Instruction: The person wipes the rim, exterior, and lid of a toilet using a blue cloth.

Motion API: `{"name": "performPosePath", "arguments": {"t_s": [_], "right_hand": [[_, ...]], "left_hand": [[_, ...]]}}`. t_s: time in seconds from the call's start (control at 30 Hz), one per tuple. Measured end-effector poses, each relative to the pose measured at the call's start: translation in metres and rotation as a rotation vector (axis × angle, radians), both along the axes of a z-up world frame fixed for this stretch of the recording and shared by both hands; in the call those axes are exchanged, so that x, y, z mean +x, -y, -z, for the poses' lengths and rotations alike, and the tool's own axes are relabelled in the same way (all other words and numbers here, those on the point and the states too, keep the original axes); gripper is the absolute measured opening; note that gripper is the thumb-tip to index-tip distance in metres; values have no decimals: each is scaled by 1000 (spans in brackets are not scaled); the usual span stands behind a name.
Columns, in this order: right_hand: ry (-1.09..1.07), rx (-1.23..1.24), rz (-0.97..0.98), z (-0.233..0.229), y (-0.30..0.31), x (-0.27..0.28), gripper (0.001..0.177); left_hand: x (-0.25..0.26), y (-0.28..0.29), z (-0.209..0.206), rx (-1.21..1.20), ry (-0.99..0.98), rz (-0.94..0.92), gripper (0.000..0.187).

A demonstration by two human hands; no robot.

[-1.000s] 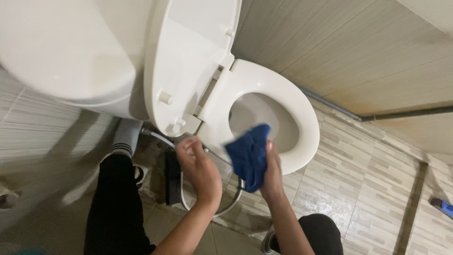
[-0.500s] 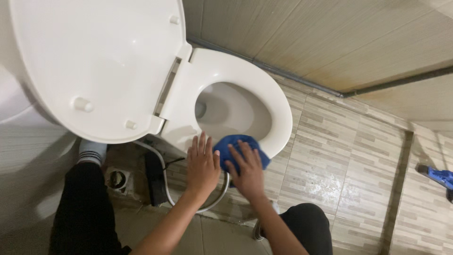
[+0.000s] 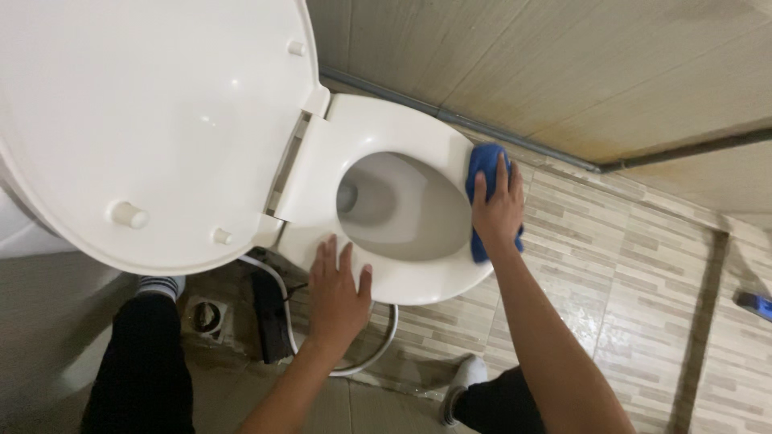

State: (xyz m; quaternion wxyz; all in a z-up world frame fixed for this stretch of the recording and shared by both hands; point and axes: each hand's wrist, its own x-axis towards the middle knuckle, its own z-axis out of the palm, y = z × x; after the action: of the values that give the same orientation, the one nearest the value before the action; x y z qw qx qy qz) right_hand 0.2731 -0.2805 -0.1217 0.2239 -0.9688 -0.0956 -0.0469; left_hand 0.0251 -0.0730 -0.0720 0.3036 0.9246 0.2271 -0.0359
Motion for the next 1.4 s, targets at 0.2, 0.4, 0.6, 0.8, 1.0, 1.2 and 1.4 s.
{"name": "performPosePath", "arguments": {"t_s": [0.2,0.4,0.6,0.8,1.0,1.2,1.4], "right_hand": [[29,-109,-131,39,-141,55,66],[11,200,-631,26,-235,-82,64],[-309,273,-814,-38,-157,-207,70],[-221,389,-648,-48,-74,-210,51],[174,-52,211,-4,13,-129,47],[-182,260,720,22,0,-111,65],[-227,233,753,-4,-13,-105,66]], "left_hand": [[19,-40,-44,-151,88,-323,49],[34,-56,-85,-260,233,-446,46],[29,-54,-86,-312,227,-451,43],[-5,-6,-43,-242,-2,-233,43],[-40,29,5,127,277,128,56],[-18,1,33,116,257,185,55],[4,-60,26,270,356,132,52]]}}
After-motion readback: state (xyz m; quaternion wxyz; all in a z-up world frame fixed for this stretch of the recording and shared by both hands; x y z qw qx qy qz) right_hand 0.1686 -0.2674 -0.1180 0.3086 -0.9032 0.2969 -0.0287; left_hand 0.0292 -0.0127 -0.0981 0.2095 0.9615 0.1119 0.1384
